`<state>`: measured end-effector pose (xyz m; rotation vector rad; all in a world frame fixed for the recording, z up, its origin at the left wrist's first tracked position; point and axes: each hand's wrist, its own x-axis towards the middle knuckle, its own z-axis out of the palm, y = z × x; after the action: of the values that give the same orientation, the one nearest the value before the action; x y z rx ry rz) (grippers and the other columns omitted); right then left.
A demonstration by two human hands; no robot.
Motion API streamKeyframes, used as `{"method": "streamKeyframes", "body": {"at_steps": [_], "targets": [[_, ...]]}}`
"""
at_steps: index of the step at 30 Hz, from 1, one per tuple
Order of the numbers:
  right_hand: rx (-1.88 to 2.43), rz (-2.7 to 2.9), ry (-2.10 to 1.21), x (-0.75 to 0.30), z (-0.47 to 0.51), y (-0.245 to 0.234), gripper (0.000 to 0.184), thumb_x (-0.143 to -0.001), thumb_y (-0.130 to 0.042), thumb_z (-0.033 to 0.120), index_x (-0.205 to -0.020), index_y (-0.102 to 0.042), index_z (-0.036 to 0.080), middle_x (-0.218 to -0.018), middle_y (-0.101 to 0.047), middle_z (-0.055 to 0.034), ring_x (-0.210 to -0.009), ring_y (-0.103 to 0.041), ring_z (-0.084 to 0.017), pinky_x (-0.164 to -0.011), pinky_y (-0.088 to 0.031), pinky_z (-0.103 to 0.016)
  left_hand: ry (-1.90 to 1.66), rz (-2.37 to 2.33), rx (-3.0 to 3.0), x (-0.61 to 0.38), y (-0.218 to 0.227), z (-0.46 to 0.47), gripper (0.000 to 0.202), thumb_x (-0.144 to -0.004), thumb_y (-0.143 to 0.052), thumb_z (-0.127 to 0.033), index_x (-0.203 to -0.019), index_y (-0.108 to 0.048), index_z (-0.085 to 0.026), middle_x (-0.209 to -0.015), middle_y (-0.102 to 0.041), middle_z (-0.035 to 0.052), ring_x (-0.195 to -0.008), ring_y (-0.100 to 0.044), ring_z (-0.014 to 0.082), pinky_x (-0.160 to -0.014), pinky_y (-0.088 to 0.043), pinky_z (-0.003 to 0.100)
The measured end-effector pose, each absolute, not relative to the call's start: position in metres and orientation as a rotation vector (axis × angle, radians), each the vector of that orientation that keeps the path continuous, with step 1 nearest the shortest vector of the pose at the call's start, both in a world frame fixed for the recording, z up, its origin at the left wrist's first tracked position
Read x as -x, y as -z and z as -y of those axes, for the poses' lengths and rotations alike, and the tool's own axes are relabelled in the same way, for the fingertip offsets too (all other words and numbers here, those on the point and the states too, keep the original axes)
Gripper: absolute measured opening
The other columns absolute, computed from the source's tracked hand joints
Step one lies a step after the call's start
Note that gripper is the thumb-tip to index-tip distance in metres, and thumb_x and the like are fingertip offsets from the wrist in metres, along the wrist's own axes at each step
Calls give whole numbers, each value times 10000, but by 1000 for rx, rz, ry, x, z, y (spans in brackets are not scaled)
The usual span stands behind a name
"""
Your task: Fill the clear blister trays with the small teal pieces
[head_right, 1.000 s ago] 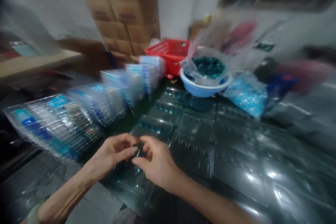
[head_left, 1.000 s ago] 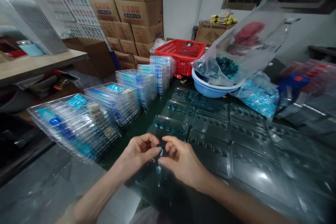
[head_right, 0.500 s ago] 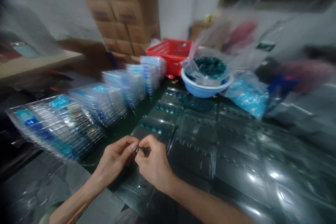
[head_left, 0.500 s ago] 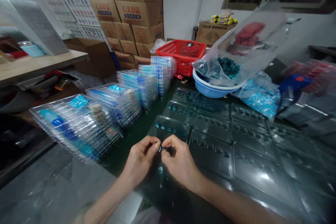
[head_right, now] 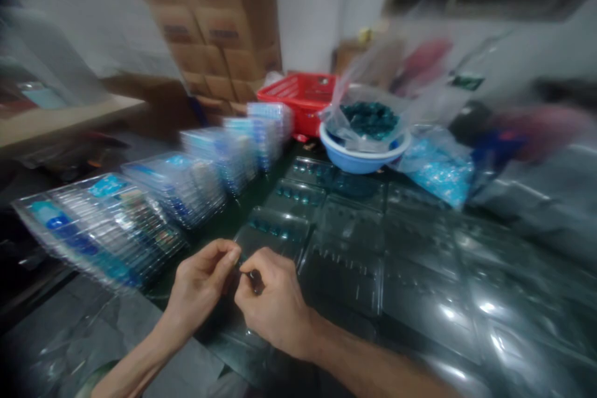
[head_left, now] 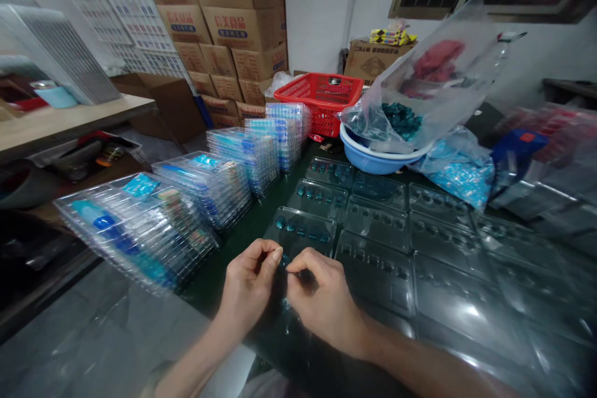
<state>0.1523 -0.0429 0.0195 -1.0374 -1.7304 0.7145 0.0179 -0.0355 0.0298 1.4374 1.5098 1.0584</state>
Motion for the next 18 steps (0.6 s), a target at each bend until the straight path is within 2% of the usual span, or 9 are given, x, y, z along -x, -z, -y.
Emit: {"method": "streamKeyframes", "body": {"at_steps": [5,13,15,18], "targets": [[971,1848,-586,-157,47,-21,154,-703,-438,63,-700,-522,193,-656,-515,0,-636,-501,-127,-604,-409,-246,-1100,-1551,-1562,-20,-32,37,146,-770,-513,-327,-749,-539,-185,-587,-498,-26,-467,-422,101,-427,-325,208],[926,2019,-381,-166,59,-28,181,-709,-422,36,-681,-497,198,-632,-500,-13,-650,-499,-150,-585,-409,-269,-1152,-1653,-1795,-21,-30,29,115,-766,-512,-283,-732,-561,-185,-660,-544,-5,-592,-504,131,-572,-393,235],[886,2046,-311,-168,72,-34,178,-709,-432,42,-686,-499,205,-623,-507,-11,-609,-491,-147,-543,-397,-271,-1236,-1723,-1653,-8,-27,17,117,-749,-533,-288,-722,-567,-179,-647,-543,-7,-587,-496,128,-559,-387,231],[903,2111,-283,-169,83,-36,168,-731,-443,64,-684,-510,211,-602,-508,-6,-562,-471,-138,-494,-366,-266,-1310,-1774,-1492,16,-26,1,145,-757,-523,-306,-731,-549,-165,-531,-466,-39,-450,-405,93,-432,-325,211]]}}
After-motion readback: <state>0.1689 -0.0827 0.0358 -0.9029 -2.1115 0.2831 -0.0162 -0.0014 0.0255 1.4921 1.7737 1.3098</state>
